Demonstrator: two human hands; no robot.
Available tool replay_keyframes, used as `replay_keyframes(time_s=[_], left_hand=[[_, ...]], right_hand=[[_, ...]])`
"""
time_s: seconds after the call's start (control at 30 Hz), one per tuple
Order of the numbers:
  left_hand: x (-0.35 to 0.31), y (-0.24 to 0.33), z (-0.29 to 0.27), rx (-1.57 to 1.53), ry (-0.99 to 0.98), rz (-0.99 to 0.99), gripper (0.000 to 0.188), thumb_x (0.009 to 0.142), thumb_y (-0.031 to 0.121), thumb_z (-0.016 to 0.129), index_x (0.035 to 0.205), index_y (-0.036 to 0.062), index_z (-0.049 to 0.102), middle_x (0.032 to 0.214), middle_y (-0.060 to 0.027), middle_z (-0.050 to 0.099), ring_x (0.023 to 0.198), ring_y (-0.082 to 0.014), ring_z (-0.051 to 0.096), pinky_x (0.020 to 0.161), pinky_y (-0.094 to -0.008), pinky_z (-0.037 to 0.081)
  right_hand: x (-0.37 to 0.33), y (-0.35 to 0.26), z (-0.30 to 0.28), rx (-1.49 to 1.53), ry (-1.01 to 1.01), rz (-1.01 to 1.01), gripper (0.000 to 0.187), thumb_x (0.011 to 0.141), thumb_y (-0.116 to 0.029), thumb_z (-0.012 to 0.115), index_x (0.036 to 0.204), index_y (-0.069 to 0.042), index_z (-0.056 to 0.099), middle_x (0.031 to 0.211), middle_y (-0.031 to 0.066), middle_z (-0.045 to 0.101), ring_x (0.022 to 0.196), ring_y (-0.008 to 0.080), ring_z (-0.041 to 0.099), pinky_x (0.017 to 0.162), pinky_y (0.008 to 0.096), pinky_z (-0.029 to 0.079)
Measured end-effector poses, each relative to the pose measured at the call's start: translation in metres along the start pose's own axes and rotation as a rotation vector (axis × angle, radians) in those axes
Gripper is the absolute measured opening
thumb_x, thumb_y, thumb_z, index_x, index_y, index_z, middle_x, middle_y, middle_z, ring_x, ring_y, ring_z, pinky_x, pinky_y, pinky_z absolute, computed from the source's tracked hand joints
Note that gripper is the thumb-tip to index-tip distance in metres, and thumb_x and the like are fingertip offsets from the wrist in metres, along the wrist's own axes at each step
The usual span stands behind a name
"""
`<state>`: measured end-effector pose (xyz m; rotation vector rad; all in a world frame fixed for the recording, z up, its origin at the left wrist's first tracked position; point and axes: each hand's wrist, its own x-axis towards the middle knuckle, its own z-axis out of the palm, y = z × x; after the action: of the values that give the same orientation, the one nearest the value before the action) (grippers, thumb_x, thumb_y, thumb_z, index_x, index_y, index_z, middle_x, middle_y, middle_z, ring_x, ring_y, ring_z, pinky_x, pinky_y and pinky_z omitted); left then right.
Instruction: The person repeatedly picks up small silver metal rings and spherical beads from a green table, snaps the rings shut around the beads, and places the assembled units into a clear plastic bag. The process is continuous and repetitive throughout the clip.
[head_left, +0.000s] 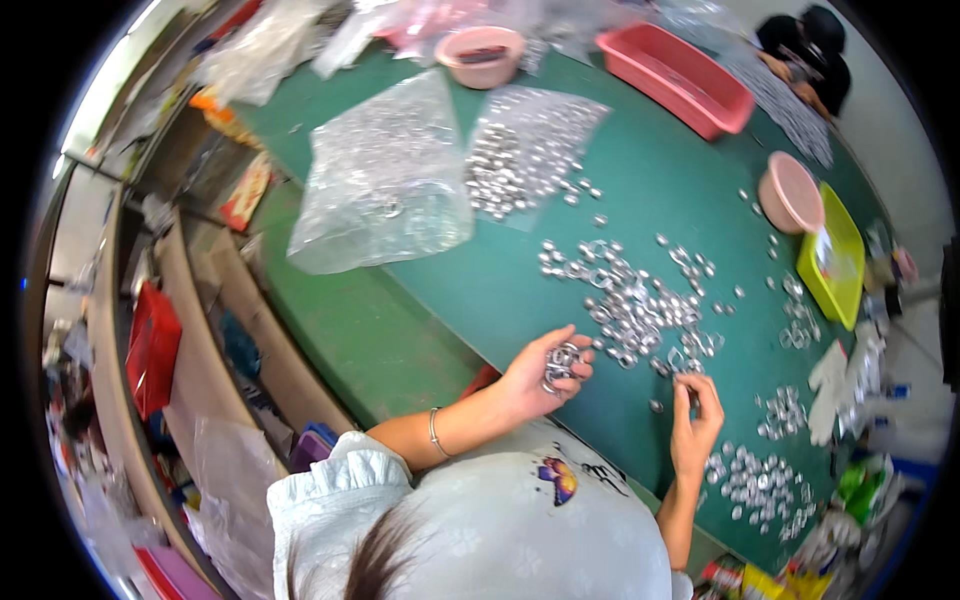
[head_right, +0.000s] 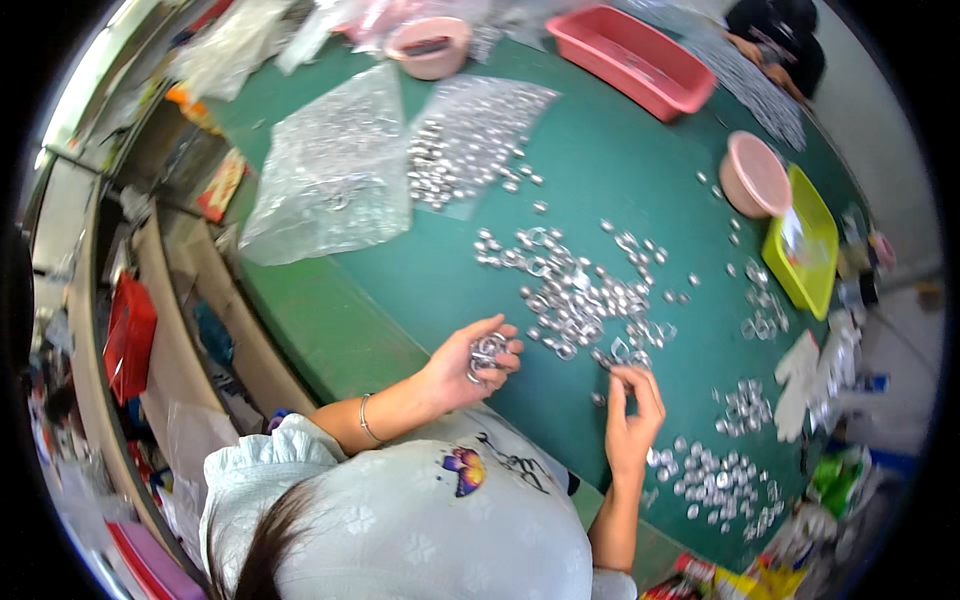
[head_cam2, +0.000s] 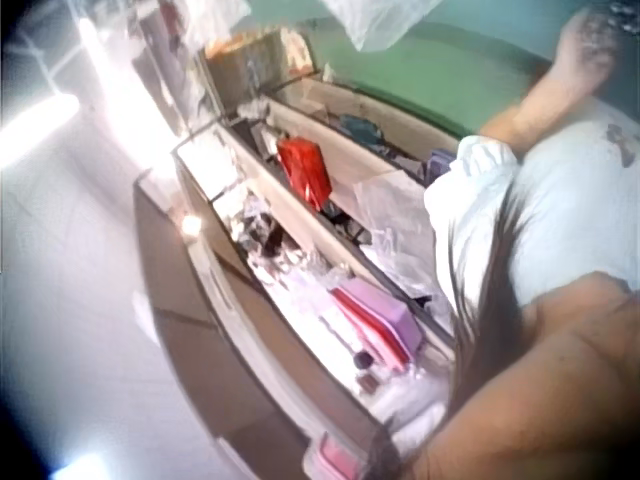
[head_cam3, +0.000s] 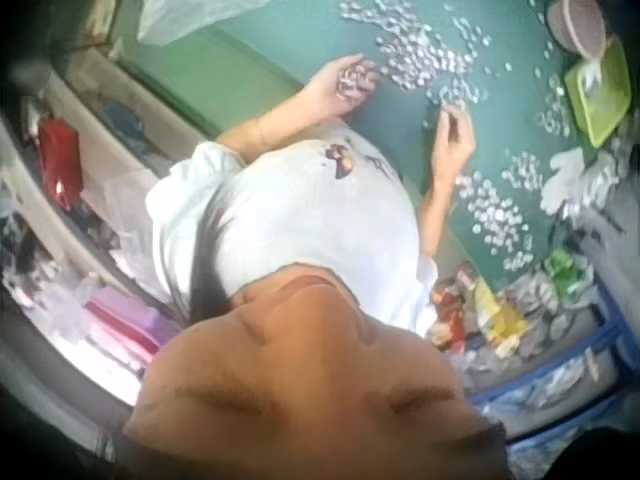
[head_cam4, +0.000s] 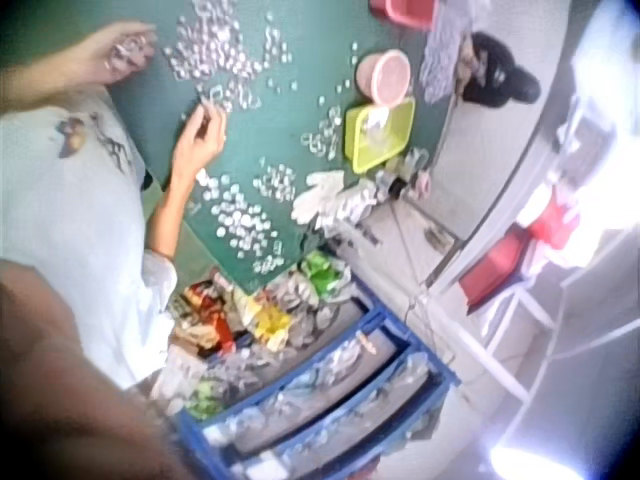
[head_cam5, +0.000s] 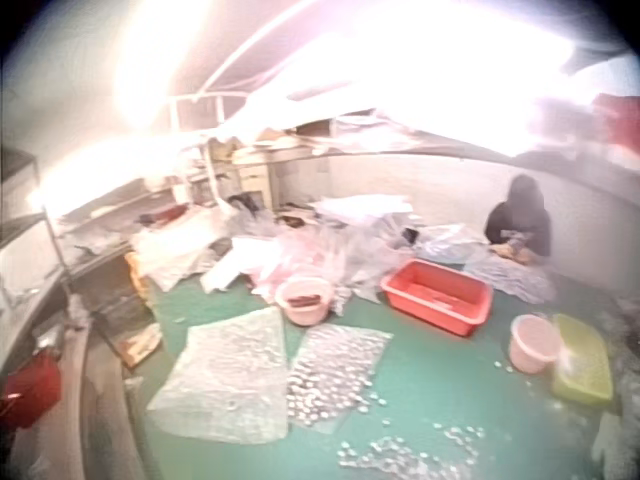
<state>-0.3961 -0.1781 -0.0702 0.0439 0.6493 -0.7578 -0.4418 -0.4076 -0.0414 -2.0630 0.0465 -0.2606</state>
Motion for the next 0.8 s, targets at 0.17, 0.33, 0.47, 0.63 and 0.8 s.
replay_keyframes(time_s=[0.17, 0.33, 0.47, 0.63, 0.8], left_hand=[[-0.048, 0.078, -0.030, -0.067, 0.067, 0.500, 0.017, 0.088, 0.021, 0.052, 0.092, 0.0044, 0.052, 0.078, -0.0076, 0.052, 0.059, -0.0144, 0.050, 0.036, -0.0200, 0.033], [-0.064, 0.205, -0.011, -0.136, -0.004, 0.956, 0.017, 0.088, 0.014, 0.045, 0.093, -0.0005, 0.052, 0.084, -0.0143, 0.057, 0.078, -0.0265, 0.058, 0.068, -0.0370, 0.055], [-0.064, 0.248, 0.042, 0.134, -0.083, 1.430, 0.038, 0.088, 0.015, 0.036, 0.121, -0.0035, 0.043, 0.125, -0.0202, 0.047, 0.115, -0.0371, 0.043, 0.100, -0.0553, 0.031], [-0.049, 0.213, 0.010, 0.196, 0.106, 1.418, 0.058, 0.085, 0.004, 0.045, 0.139, -0.0017, 0.023, 0.142, -0.0176, 0.022, 0.133, -0.0354, 0.022, 0.109, -0.0483, 0.025], [-0.014, 0.093, -0.017, 0.689, 0.037, 1.382, 0.025, 0.088, 0.005, 0.053, 0.112, -0.0003, 0.051, 0.101, -0.0059, 0.056, 0.088, -0.0136, 0.053, 0.074, -0.0276, 0.043]], right_hand=[[-0.010, 0.004, 0.007, 0.023, -0.111, 0.053, 0.007, 0.085, 0.001, 0.053, 0.089, 0.004, 0.059, 0.087, 0.0074, 0.056, 0.076, 0.0125, 0.053, 0.070, 0.0237, 0.043], [-0.010, -0.003, 0.016, 0.001, -0.178, -0.032, 0.007, 0.083, 0.002, 0.055, 0.088, 0.003, 0.059, 0.083, 0.0068, 0.057, 0.074, 0.0125, 0.053, 0.065, 0.0235, 0.042], [-0.007, -0.011, 0.015, -0.029, -0.166, -0.057, 0.006, 0.083, 0.001, 0.055, 0.086, 0.003, 0.059, 0.080, 0.0079, 0.058, 0.074, 0.0144, 0.054, 0.067, 0.0251, 0.042], [-0.006, 0.016, -0.018, -0.047, 0.018, 0.017, 0.007, 0.084, -0.001, 0.056, 0.085, 0.005, 0.058, 0.079, 0.0081, 0.058, 0.074, 0.0136, 0.054, 0.069, 0.0252, 0.042], [0.022, 0.032, -0.041, -0.232, 0.118, 0.098, 0.013, 0.083, -0.003, 0.058, 0.094, 0.002, 0.062, 0.081, 0.0055, 0.060, 0.073, 0.0112, 0.054, 0.065, 0.0234, 0.042]])
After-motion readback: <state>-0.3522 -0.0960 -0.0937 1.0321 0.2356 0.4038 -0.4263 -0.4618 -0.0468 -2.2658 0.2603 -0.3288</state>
